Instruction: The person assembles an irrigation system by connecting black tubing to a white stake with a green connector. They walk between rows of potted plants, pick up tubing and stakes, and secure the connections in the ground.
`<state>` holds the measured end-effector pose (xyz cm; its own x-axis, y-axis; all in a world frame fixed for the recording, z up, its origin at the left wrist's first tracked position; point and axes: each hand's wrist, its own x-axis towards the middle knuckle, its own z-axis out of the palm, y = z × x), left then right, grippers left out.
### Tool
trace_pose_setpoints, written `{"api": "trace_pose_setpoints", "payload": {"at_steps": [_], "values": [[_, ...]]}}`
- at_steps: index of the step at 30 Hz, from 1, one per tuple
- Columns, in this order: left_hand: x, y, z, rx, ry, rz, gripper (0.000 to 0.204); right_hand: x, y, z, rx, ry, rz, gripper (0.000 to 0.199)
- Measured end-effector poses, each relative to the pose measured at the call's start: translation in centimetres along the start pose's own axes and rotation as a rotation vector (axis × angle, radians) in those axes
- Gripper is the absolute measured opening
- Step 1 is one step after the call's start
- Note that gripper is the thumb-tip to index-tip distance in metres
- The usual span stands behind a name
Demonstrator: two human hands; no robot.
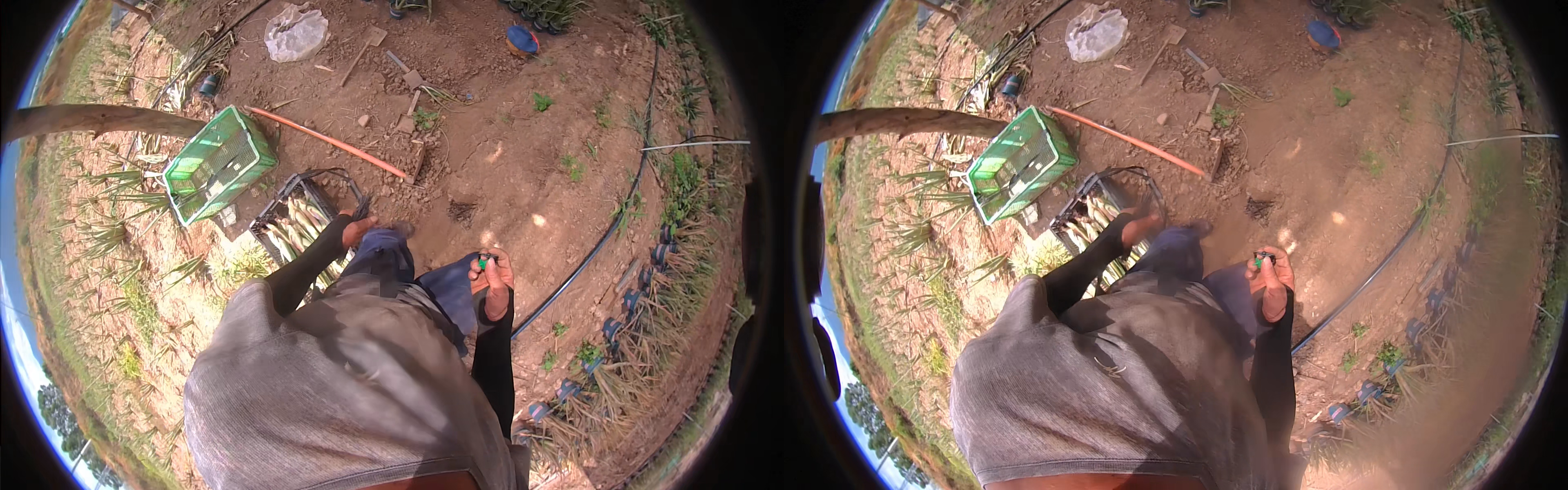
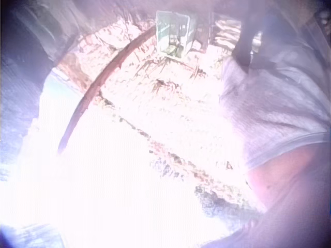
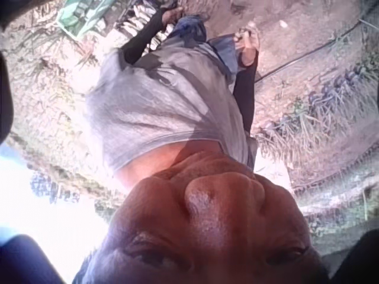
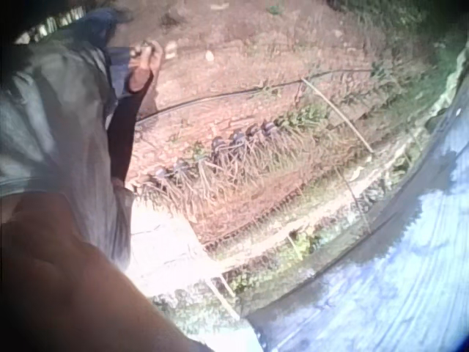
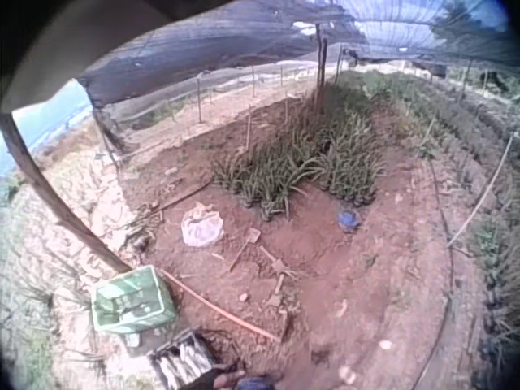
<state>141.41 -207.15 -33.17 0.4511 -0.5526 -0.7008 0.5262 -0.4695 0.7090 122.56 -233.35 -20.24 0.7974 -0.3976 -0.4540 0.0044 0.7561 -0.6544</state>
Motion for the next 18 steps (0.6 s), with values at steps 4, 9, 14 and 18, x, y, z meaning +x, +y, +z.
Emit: {"api": "trace_pose_setpoints", "payload": {"at_steps": [4, 9, 14, 18], "values": [[-3.0, -2.1, -2.7, -0.414, 0.255, -0.042, 0.022, 3.5, 0.2, 1.8, -0.095, -0.069, 0.139, 0.017], [-4.4, -1.4, -5.0, -0.515, 0.415, 0.059, 0.026, 9.3, 3.3, 3.2, -0.254, -0.233, 0.219, 0.017], [-9.9, 4.0, -6.7, -0.597, 0.544, 0.164, 0.025, 12.8, 5.9, 14.3, -0.466, -0.535, 0.434, 0.018], [-8.5, 5.5, -7.5, -0.583, 0.490, 0.363, 0.028, 16.3, 8.1, 18.2, -0.505, -0.723, 0.477, 0.021]]}}
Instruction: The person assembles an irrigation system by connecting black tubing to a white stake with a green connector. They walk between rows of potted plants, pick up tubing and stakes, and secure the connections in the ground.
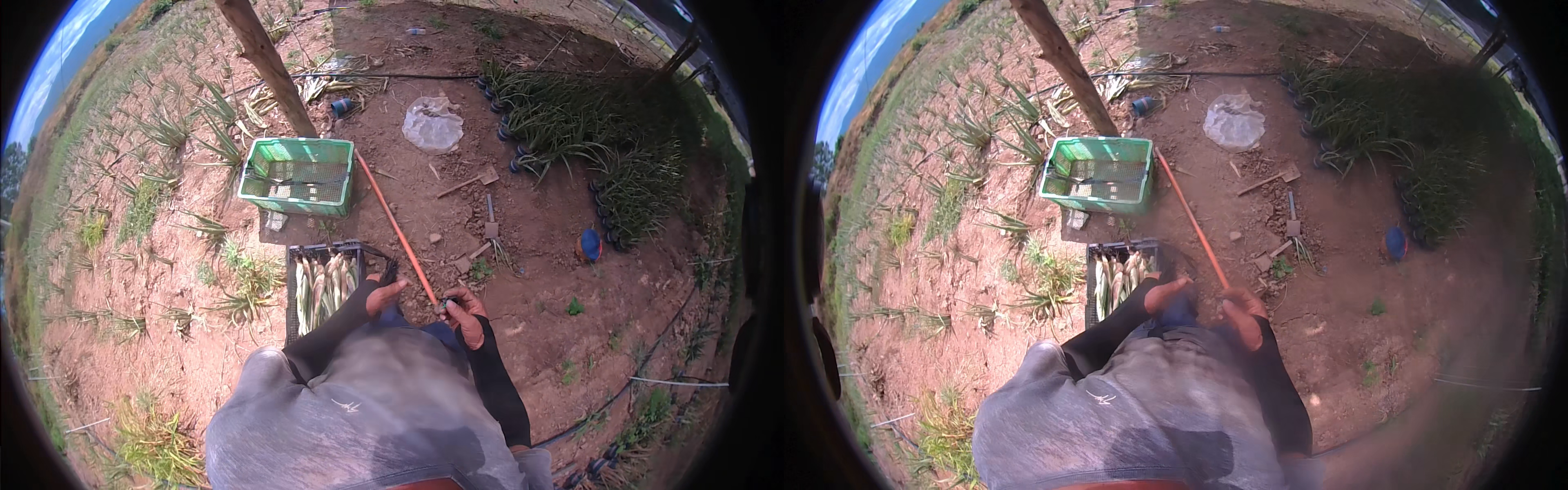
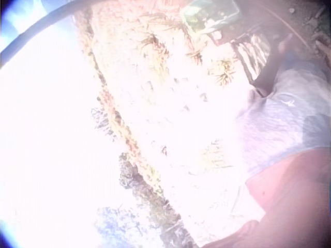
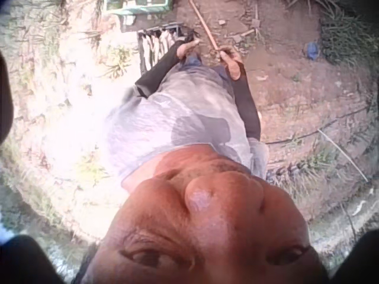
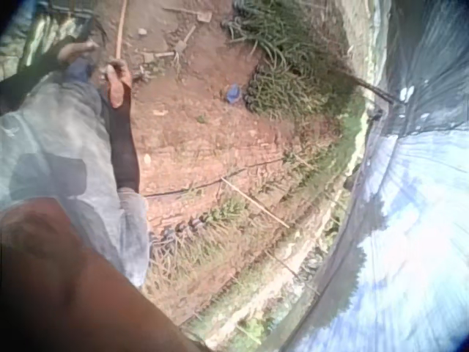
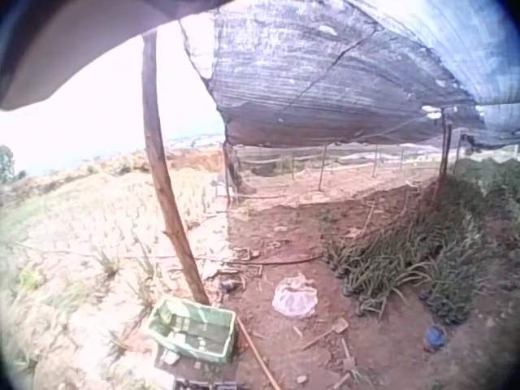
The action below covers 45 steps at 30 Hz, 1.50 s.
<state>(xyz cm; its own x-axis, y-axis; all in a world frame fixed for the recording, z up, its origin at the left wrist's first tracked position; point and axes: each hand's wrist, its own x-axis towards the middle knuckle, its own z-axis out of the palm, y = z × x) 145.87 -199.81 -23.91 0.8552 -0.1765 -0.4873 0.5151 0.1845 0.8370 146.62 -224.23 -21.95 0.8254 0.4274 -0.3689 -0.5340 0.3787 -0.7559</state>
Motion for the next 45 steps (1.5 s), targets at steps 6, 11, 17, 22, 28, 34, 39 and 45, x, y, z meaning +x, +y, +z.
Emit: {"api": "trace_pose_setpoints", "payload": {"at_steps": [6, 11, 17, 22, 28, 34, 39, 45], "values": [[0.5, 3.9, 0.5, -0.158, -0.135, -0.042, 0.029, 5.9, 0.3, 4.8, 0.125, 0.031, 0.024, 0.017], [2.9, 3.5, -1.9, -0.221, -0.014, 0.033, 0.020, 8.9, 0.2, 6.7, -0.128, 0.002, 0.075, 0.020], [5.9, 4.9, -1.5, -0.048, 0.115, 0.144, 0.015, 12.6, -0.8, 5.9, 0.112, -0.009, 0.136, 0.021], [10.3, 6.5, -2.0, -0.018, 0.126, 0.189, 0.017, 17.8, -0.7, 2.3, 0.227, -0.141, 0.178, 0.022], [19.3, 9.5, 0.4, 0.242, 0.164, 0.157, 0.027, 23.2, -5.9, -2.8, 0.177, -0.140, 0.099, 0.029], [32.5, 13.2, 7.6, -0.081, 0.015, 0.075, 0.022, 29.9, -13.3, -12.7, 0.088, -0.035, -0.106, 0.034], [41.9, 16.4, 12.2, -0.260, -0.123, 0.109, 0.022, 33.6, -20.4, -17.8, 0.148, 0.067, -0.186, 0.033], [47.0, 24.4, 15.5, -0.021, -0.100, 0.004, 0.026, 37.6, -26.1, -20.2, 0.338, 0.142, -0.279, 0.035]]}}
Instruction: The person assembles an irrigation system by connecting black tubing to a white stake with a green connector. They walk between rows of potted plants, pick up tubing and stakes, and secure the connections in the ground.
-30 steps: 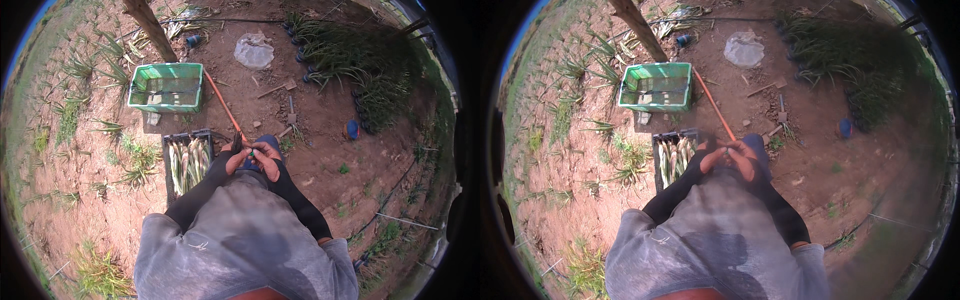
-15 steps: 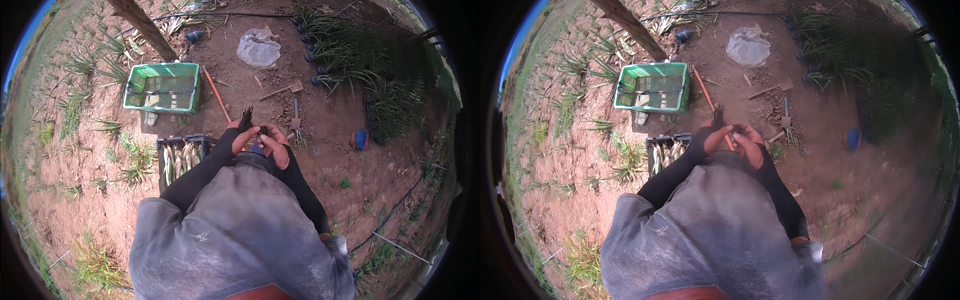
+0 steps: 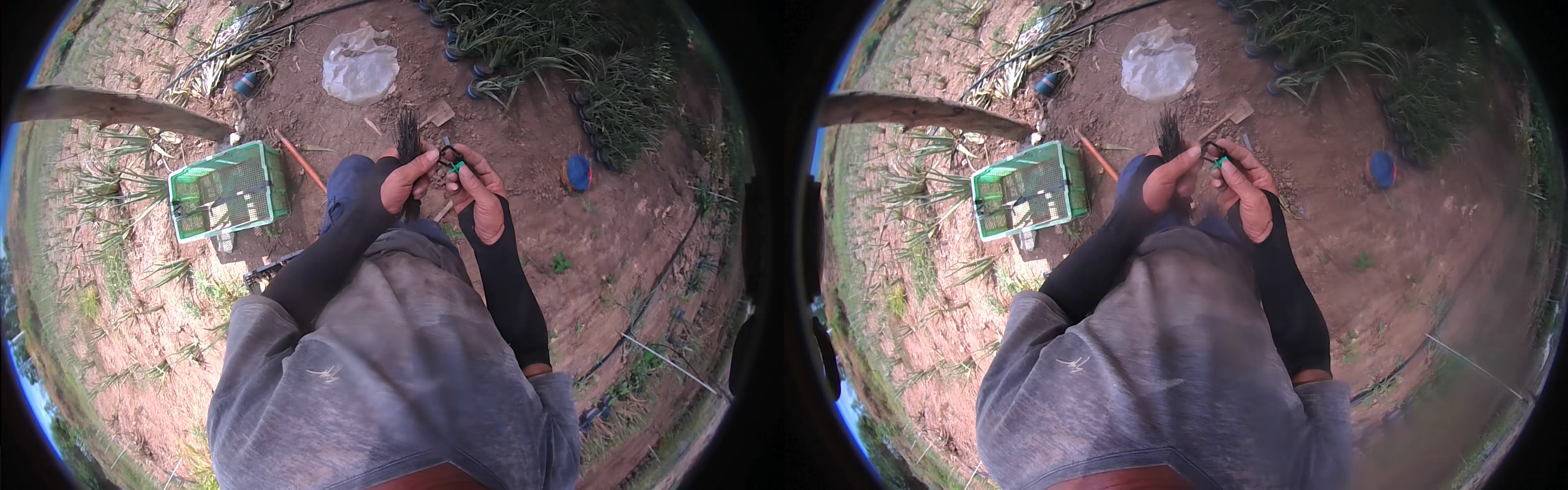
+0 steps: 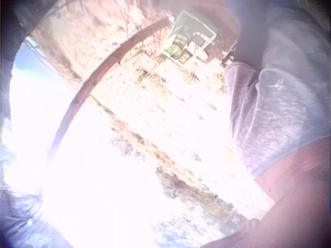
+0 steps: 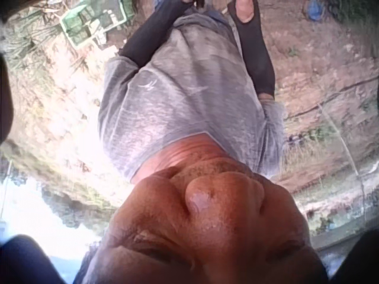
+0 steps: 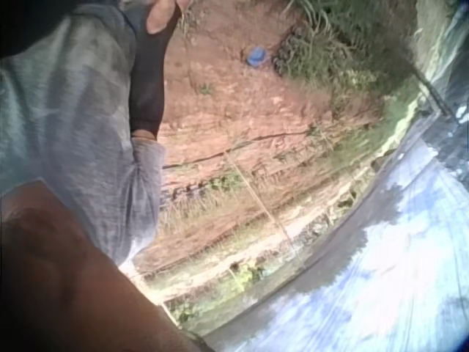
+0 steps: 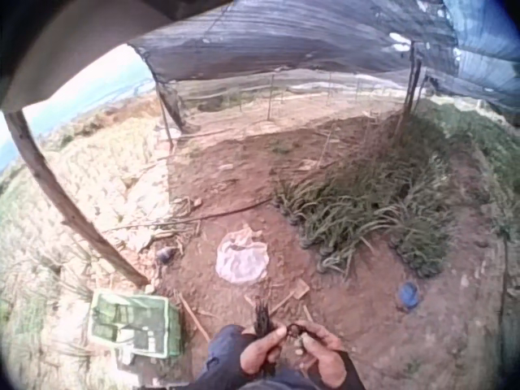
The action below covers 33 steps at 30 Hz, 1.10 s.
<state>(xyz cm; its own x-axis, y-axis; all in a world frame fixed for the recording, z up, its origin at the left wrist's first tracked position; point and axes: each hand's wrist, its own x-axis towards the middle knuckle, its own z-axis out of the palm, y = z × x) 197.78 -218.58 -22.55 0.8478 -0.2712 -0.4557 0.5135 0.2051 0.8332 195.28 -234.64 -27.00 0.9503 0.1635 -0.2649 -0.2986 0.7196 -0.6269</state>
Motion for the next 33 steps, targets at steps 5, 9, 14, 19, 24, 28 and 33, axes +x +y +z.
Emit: {"api": "trace_pose_setpoints", "payload": {"at_steps": [5, 9, 14, 19, 24, 28, 33], "values": [[7.8, 0.5, -0.9, -0.168, -0.231, -0.033, 0.025, 4.2, -1.5, 0.1, 0.067, 0.044, -0.134, 0.035], [12.8, 3.5, -1.1, -0.090, -0.279, 0.084, 0.022, 9.2, -1.3, 0.9, 0.136, 0.085, -0.261, 0.036], [15.4, 7.0, -3.7, 0.041, -0.286, 0.109, 0.024, 12.3, -0.3, 4.2, 0.121, 0.197, -0.310, 0.040], [16.9, 9.3, -5.4, 0.163, -0.297, 0.053, 0.025, 14.9, 0.4, 5.4, -0.011, 0.311, -0.325, 0.041], [17.4, 7.4, -2.5, 0.190, -0.355, 0.026, 0.023, 13.1, 0.2, 3.9, -0.003, 0.379, -0.368, 0.038], [17.4, 5.5, -0.6, 0.308, -0.399, 0.053, 0.022, 10.9, -1.3, 2.5, -0.174, 0.386, -0.419, 0.029], [15.4, 3.7, 4.0, 0.434, -0.441, 0.073, 0.025, 6.5, -1.4, -0.5, -0.116, 0.526, -0.436, 0.024]]}}
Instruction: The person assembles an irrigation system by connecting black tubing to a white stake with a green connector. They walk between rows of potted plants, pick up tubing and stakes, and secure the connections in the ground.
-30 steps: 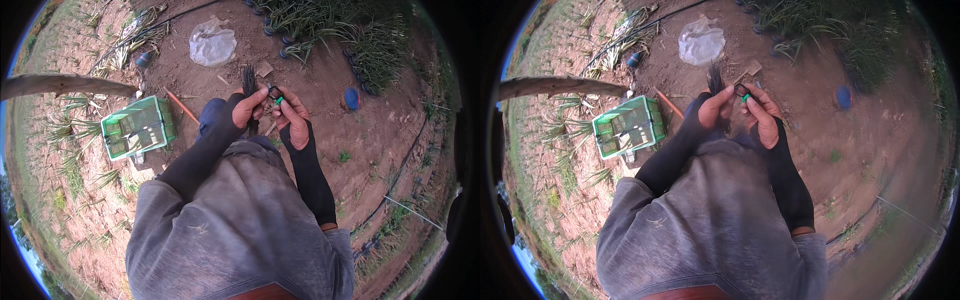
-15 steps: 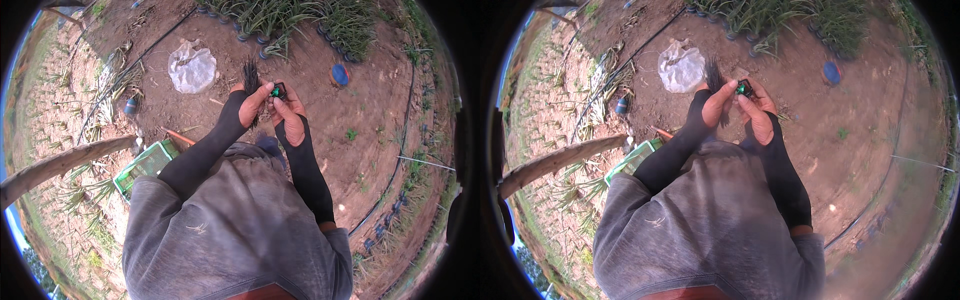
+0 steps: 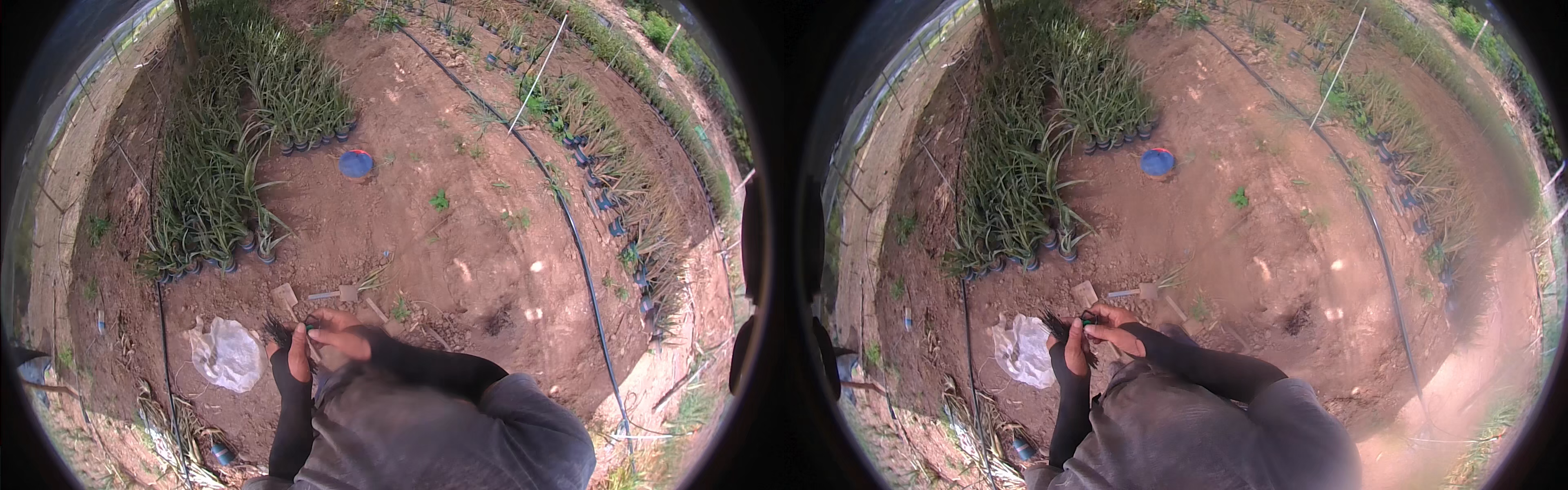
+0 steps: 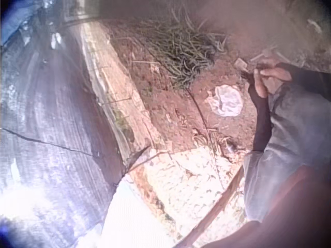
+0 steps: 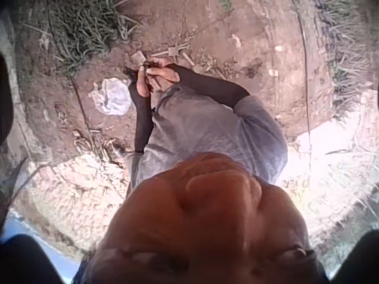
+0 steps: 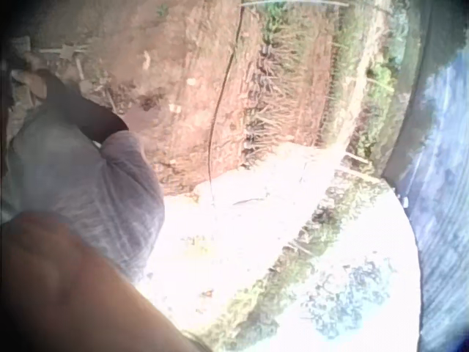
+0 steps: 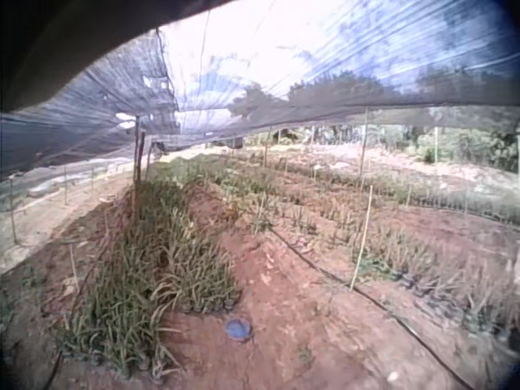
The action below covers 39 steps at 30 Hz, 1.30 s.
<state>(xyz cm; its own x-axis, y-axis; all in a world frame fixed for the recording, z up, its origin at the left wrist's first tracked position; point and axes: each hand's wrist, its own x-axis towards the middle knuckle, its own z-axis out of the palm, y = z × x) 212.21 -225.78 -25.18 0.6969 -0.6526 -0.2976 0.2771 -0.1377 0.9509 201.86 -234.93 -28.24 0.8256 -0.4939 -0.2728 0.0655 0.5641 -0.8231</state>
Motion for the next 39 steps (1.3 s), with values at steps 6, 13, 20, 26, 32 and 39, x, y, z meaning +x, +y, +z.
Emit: {"api": "trace_pose_setpoints", "payload": {"at_steps": [6, 13, 20, 26, 32, 39], "values": [[1.5, -1.0, 2.7, 0.165, -0.224, 0.010, 0.032, -2.5, -0.7, -3.1, -0.111, 0.079, -0.150, 0.040], [1.1, 1.0, 5.3, 0.275, -0.358, 0.079, 0.027, -2.5, 1.5, -5.4, -0.171, 0.301, -0.183, 0.035], [1.8, -0.5, 6.8, 0.189, -0.383, 0.140, 0.021, -2.6, 2.1, -7.1, -0.216, 0.307, -0.256, 0.026], [2.1, -1.4, 7.1, 0.221, -0.387, 0.106, 0.019, -3.0, 2.2, -7.4, -0.144, 0.323, -0.349, 0.024], [2.5, -1.8, 7.2, 0.170, -0.407, 0.051, 0.019, -3.8, 0.0, -6.8, -0.242, 0.300, -0.391, 0.021], [1.2, -1.4, 8.6, -0.018, -0.508, 0.024, 0.023, -4.0, -0.2, -7.8, -0.235, 0.396, -0.291, 0.017]]}}
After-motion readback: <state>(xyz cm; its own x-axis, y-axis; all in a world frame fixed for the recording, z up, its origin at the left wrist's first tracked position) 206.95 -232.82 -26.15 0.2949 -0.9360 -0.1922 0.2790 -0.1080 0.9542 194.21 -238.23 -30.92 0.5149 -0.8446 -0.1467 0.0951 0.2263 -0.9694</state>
